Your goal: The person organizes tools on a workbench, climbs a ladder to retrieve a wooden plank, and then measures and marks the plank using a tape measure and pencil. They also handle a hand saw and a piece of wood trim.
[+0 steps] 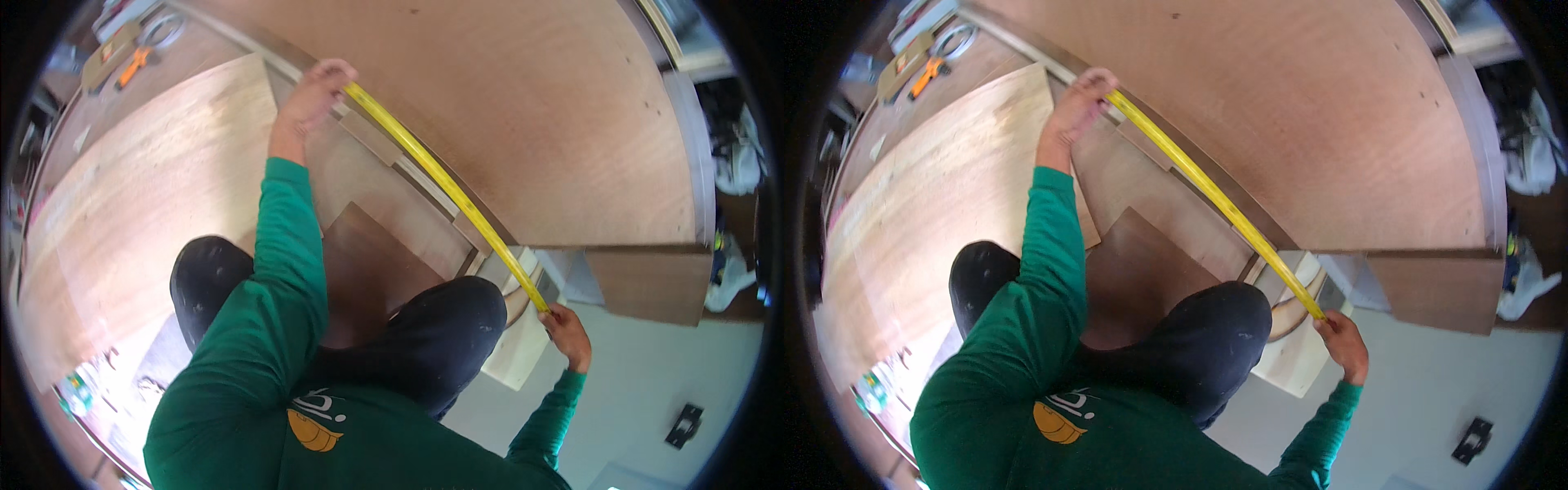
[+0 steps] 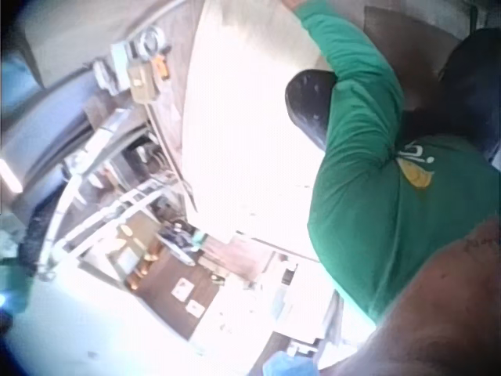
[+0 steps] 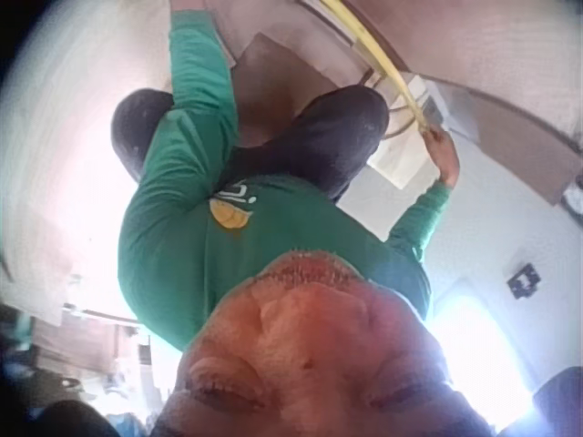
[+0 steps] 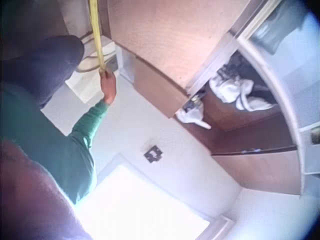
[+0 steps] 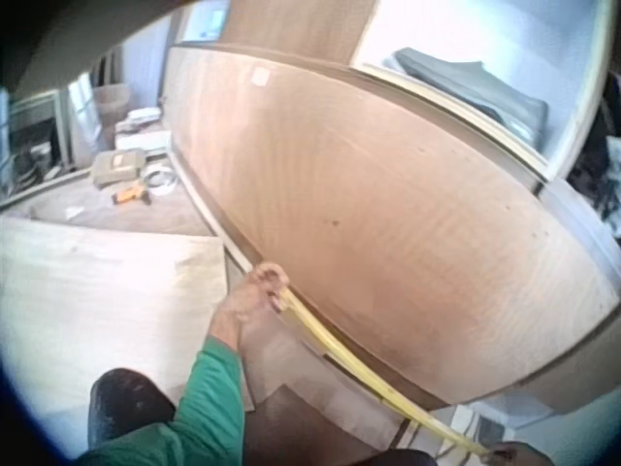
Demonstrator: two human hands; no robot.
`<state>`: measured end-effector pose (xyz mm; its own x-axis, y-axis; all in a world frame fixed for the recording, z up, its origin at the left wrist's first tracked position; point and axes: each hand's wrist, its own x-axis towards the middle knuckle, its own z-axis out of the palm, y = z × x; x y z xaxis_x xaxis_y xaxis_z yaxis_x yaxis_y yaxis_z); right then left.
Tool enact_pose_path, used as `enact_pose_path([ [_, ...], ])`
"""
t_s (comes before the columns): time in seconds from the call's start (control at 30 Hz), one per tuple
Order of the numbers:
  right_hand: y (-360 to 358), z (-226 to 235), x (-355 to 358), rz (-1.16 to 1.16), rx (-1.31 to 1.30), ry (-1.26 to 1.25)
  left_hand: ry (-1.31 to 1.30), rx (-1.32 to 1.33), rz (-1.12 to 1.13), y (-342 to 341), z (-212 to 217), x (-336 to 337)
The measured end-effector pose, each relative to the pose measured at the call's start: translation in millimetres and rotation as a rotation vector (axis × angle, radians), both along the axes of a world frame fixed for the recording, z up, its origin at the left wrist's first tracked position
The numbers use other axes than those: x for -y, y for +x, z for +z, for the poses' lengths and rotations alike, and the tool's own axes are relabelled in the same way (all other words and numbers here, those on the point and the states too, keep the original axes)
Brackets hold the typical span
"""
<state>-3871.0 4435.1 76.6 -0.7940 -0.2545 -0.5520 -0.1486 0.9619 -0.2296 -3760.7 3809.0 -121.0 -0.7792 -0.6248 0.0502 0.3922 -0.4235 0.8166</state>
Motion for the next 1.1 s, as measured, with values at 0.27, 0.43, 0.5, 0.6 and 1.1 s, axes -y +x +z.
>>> enact_pose_path([
  [0.27,-23,143,73,0.516,-1.140,0.221,0.482,-0.084,0.349,19,-130,15],
  [0.43,5,257,174,0.939,-1.561,0.620,0.854,-0.045,0.251,-57,-202,-88],
  [0.5,6,272,198,0.937,-1.556,0.832,0.901,0.133,0.199,-91,-247,-138],
  [0.6,8,263,276,1.131,-1.737,0.720,0.078,0.427,0.469,-70,-393,-52],
  [1.1,22,225,336,1.129,-1.726,0.761,0.063,0.240,0.607,-59,-216,-110],
])
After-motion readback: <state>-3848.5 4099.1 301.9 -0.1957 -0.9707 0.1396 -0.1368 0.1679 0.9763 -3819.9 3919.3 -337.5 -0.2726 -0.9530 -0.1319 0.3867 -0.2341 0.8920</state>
